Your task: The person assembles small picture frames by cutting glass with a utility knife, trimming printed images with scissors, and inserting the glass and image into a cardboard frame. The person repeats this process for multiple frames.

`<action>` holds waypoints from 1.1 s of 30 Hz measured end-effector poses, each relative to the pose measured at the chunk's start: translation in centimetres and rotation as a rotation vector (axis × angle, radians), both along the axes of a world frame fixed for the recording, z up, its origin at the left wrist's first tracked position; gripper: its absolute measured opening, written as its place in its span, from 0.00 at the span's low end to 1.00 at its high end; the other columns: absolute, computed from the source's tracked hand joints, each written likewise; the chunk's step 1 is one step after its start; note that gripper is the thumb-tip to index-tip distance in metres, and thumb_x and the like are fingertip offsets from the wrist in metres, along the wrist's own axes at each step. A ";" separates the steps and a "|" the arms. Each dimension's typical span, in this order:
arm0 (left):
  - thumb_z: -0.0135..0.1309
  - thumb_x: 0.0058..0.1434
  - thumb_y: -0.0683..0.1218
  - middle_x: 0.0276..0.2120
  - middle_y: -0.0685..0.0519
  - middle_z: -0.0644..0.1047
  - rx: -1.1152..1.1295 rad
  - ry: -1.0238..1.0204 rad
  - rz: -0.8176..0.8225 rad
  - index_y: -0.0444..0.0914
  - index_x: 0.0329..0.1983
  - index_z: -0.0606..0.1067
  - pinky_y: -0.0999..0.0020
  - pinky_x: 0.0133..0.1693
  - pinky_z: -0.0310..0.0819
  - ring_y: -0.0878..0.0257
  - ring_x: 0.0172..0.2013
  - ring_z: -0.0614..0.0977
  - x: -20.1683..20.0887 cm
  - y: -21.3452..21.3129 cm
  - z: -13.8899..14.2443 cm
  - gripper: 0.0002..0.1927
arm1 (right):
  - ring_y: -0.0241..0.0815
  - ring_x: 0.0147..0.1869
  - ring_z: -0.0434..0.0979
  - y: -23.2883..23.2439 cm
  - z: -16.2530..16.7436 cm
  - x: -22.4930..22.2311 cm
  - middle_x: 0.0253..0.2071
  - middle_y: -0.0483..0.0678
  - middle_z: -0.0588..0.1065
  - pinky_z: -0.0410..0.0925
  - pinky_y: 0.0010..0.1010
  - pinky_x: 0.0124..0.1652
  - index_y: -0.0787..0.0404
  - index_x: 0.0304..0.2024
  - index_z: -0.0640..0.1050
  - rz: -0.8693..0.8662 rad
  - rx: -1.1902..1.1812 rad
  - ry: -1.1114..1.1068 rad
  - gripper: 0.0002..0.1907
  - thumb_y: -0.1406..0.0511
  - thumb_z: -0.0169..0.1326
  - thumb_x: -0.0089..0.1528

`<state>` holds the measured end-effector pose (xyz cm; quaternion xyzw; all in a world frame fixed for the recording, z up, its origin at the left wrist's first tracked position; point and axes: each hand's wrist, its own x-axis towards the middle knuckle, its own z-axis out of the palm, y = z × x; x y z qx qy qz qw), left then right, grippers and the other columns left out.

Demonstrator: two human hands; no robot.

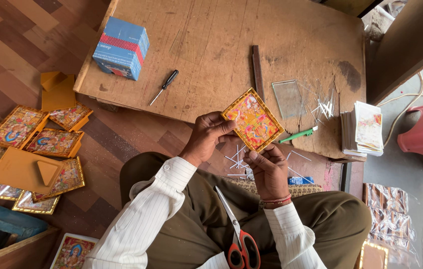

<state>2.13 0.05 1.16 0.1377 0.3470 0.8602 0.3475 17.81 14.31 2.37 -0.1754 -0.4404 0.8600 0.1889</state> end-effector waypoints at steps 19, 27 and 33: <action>0.59 0.63 0.46 0.39 0.48 0.82 -0.186 0.000 -0.001 0.31 0.46 0.77 0.66 0.39 0.82 0.61 0.36 0.85 0.5 -0.6 -0.6 0.14 | 0.39 0.40 0.80 1.5 -0.5 0.2 0.38 0.45 0.78 0.76 0.42 0.46 0.62 0.43 0.75 -0.021 -0.127 -0.039 0.04 0.67 0.52 0.69; 0.64 0.55 0.46 0.52 0.37 0.78 -0.562 1.367 0.618 0.31 0.60 0.72 0.58 0.46 0.77 0.42 0.49 0.81 1.8 -3.6 2.1 0.30 | 0.34 0.32 0.74 2.4 0.0 1.8 0.30 0.42 0.73 0.76 0.36 0.38 0.64 0.36 0.76 -0.028 -0.167 0.033 0.06 0.68 0.57 0.66; 0.59 0.60 0.39 0.46 0.42 0.82 -0.646 1.375 0.695 0.36 0.52 0.80 0.56 0.46 0.79 0.47 0.45 0.84 4.8 -3.2 0.9 0.16 | 0.45 0.37 0.81 3.2 3.4 3.3 0.27 0.43 0.72 0.76 0.39 0.39 0.60 0.37 0.74 -0.003 -0.170 -0.092 0.09 0.62 0.56 0.66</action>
